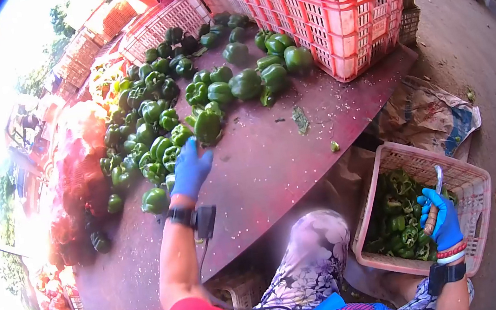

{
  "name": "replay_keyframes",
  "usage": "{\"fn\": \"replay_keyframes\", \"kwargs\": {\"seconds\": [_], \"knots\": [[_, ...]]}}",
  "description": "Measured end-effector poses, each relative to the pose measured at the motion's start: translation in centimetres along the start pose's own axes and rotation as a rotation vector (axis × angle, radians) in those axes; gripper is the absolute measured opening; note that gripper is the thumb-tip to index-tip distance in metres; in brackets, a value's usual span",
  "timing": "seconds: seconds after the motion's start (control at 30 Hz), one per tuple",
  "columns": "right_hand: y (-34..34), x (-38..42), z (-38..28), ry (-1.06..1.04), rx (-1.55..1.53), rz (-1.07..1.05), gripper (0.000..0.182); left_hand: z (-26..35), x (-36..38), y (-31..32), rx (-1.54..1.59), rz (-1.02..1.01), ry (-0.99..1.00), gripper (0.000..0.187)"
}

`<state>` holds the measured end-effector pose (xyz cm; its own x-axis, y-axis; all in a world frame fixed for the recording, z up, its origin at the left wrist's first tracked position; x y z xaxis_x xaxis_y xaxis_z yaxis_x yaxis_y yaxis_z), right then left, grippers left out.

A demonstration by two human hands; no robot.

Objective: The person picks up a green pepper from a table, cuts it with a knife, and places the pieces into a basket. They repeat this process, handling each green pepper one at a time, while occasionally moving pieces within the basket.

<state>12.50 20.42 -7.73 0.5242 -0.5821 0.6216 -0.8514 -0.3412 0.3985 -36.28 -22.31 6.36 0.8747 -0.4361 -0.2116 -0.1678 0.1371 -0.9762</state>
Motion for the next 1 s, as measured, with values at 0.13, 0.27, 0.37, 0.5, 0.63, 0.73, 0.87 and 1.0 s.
{"fn": "replay_keyframes", "kwargs": {"seconds": [0.13, 0.27, 0.37, 0.5, 0.63, 0.73, 0.87, 1.0], "knots": [[0.1, -0.3, 0.1, -0.027, 0.079, 0.035, 0.029, -4.1, -11.6, 6.5, -0.107, -0.055, -0.228, 0.059], [0.3, -0.6, 0.3, -0.033, 0.112, 0.035, 0.032, -3.5, -11.6, 9.4, 0.081, -0.079, -0.204, 0.051], [1.3, -0.7, 0.4, -0.029, 0.120, 0.027, 0.032, -0.5, -7.3, 7.0, 0.297, 0.063, -0.109, 0.041], [2.6, -0.5, 0.7, -0.048, 0.072, -0.033, 0.032, 2.2, -1.5, 6.0, 0.623, 0.190, 0.007, 0.030], [4.3, 1.0, -0.2, -0.154, 0.041, -0.147, 0.033, 12.1, 2.8, 1.2, 0.867, 0.094, 0.119, 0.031], [8.4, 4.6, -2.2, -0.216, -0.032, -0.368, 0.028, 25.5, 6.5, -0.2, 1.250, -0.316, 0.211, 0.035], [10.2, 8.4, -7.5, -0.808, 0.270, -0.378, 0.045, 37.8, 12.3, -1.7, 1.040, -0.401, 0.524, 0.040], [7.3, 7.0, -8.2, -0.712, 0.121, -0.352, 0.031, 44.8, 15.8, -3.6, 0.933, -0.313, 0.733, 0.044]]}}
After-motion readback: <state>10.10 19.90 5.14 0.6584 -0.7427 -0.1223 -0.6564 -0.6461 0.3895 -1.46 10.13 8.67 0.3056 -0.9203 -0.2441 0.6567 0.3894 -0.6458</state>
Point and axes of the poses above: each hand's wrist, its own x-axis away from the middle knuckle, its own y-axis out of the palm, z = x × y, the point moved 10 cm from there along -x, towards the middle knuckle, and after that the axes turned 13 degrees about -x, right-handed, at the moved point
